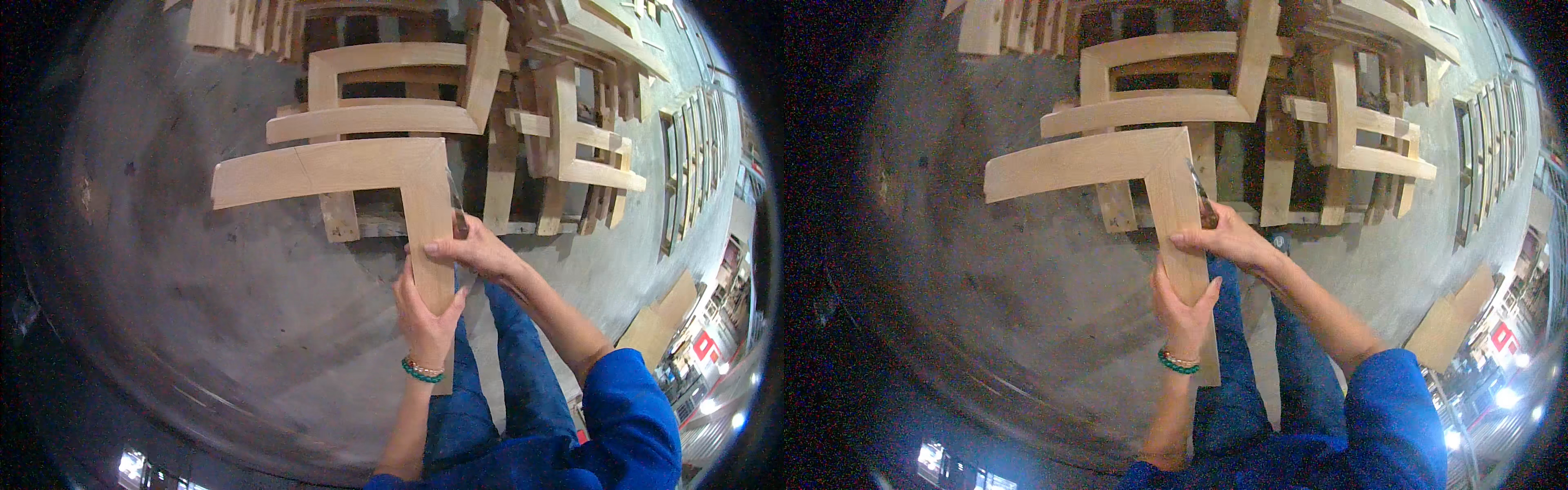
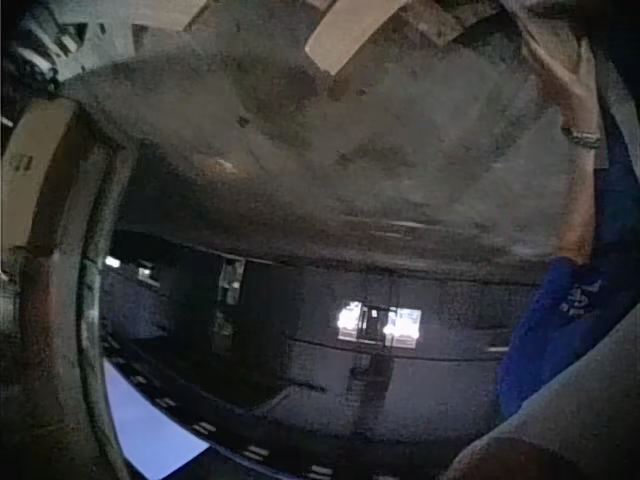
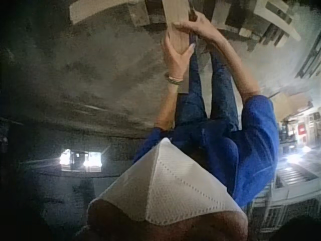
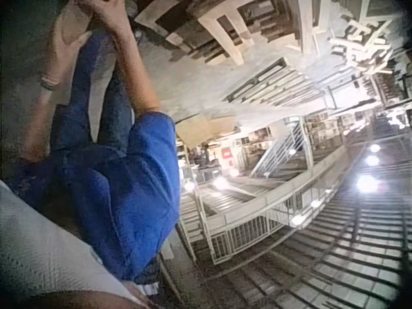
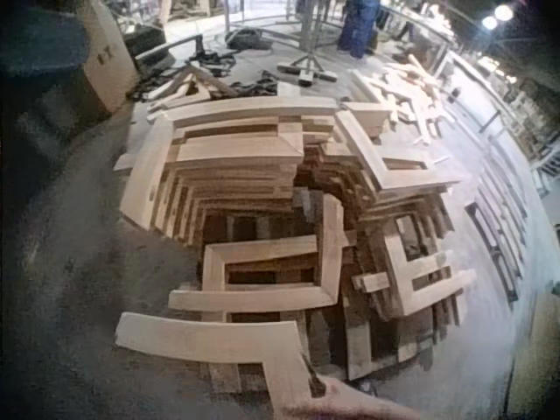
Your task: The person repeatedly picks up L-shaped wooden frames from a pile on the floor and stacks them onto a wooden pallet. The person handles the frames one by one, aligning them into a neat stack.
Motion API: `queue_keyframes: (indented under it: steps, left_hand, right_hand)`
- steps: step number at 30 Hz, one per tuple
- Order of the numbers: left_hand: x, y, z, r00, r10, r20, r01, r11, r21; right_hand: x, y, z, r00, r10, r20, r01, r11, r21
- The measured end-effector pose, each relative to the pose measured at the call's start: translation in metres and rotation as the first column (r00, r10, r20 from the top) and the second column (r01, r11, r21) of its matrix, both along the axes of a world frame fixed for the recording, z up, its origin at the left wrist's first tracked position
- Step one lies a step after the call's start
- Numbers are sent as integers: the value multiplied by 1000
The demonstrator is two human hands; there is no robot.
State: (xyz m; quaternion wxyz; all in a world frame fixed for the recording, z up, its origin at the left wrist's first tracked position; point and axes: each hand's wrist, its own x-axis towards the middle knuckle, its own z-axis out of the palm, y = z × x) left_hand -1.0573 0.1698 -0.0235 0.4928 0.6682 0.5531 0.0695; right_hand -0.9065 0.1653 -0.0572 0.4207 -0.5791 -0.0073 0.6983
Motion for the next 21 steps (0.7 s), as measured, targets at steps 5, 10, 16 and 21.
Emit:
queue_keyframes:
  steps: [5, 10, 16, 21]
  left_hand:
    - [-14, 2, 3, 985, -169, 22, 170, 964, -205]
    - [-41, 42, 3, 901, -322, -292, 394, 888, 237]
    - [-25, 141, 0, 789, -344, -509, 584, 675, 450]
    - [-42, 120, -26, 963, -73, -260, 158, 933, 325]
  right_hand:
    - [18, -13, -10, 997, -55, 63, 57, 998, -31]
    - [57, -16, 1, 982, 102, 157, -112, 992, 59]
    - [101, 28, 45, 633, 604, 484, -745, 644, 171]
    - [109, 47, 65, 157, 283, 946, -635, 763, -123]
